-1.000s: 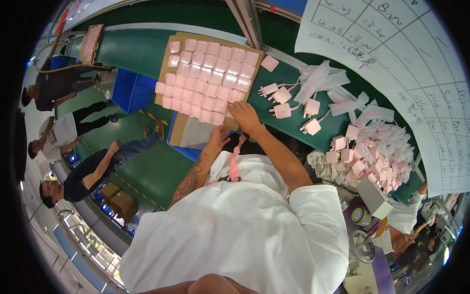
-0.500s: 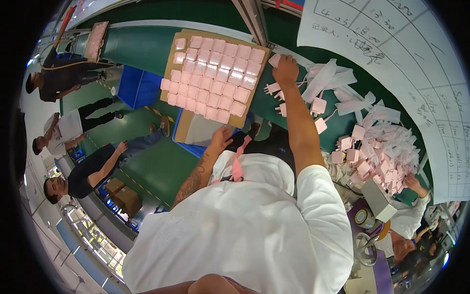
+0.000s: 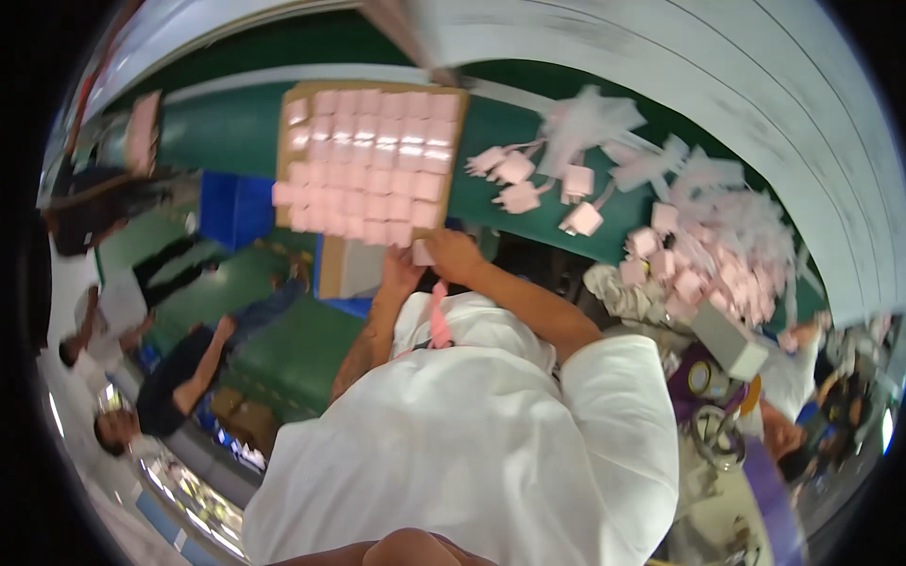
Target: The worker is assembling pink electronic housings and placing them into a white plastic storage tray on a production line.
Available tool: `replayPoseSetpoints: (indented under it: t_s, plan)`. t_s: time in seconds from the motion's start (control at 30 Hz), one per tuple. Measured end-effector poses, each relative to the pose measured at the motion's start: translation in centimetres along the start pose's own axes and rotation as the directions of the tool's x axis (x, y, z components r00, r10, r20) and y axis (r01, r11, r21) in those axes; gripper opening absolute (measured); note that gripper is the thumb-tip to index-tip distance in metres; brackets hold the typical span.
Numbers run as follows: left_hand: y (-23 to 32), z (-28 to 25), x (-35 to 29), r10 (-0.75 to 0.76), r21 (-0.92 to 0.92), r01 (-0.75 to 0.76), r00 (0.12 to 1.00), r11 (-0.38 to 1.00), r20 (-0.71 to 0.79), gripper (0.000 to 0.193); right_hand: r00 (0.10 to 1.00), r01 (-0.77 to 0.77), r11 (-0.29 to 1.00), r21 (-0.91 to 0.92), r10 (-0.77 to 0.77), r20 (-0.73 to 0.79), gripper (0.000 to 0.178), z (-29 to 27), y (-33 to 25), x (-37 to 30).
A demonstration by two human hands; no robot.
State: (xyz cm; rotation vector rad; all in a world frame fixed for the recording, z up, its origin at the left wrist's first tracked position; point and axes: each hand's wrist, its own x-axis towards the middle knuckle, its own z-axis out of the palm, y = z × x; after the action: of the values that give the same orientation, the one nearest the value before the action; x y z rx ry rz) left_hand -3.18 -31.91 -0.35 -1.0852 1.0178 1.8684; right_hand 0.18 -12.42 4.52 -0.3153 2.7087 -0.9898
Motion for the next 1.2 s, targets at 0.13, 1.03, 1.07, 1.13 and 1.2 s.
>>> replayPoseSetpoints:
  t_s: [0.13,1.03,1.07,1.13,1.2]
  plan:
    - [0.7,-1.5,-0.1,-0.077,0.010,0.077,0.996,0.997,-0.051,0.043,0.988,-0.057,0.992,-0.113,0.040,-0.146,0.039,3.0,0.1,0.3]
    - [1.2,9.9,-8.4,-0.173,0.795,-0.080,0.958,0.602,0.228,0.032,-0.207,-0.871,0.130,0.473,0.777,-0.595,0.058,-15.7,27.0,-27.4]
    - [0.9,10.7,-9.0,-0.146,0.787,-0.079,0.967,0.612,0.210,0.032,-0.135,-0.882,0.174,0.438,0.797,-0.588,0.058,-15.9,26.9,-26.5]
    - [0.4,12.5,-9.9,-0.104,0.775,-0.076,0.978,0.627,0.181,0.031,-0.003,-0.894,0.253,0.370,0.822,-0.569,0.059,-16.3,26.9,-25.0]
    - [0.1,13.9,-10.6,-0.112,0.778,-0.077,0.976,0.623,0.186,0.031,-0.031,-0.875,0.259,0.409,0.813,-0.581,0.057,-15.7,26.6,-23.7]
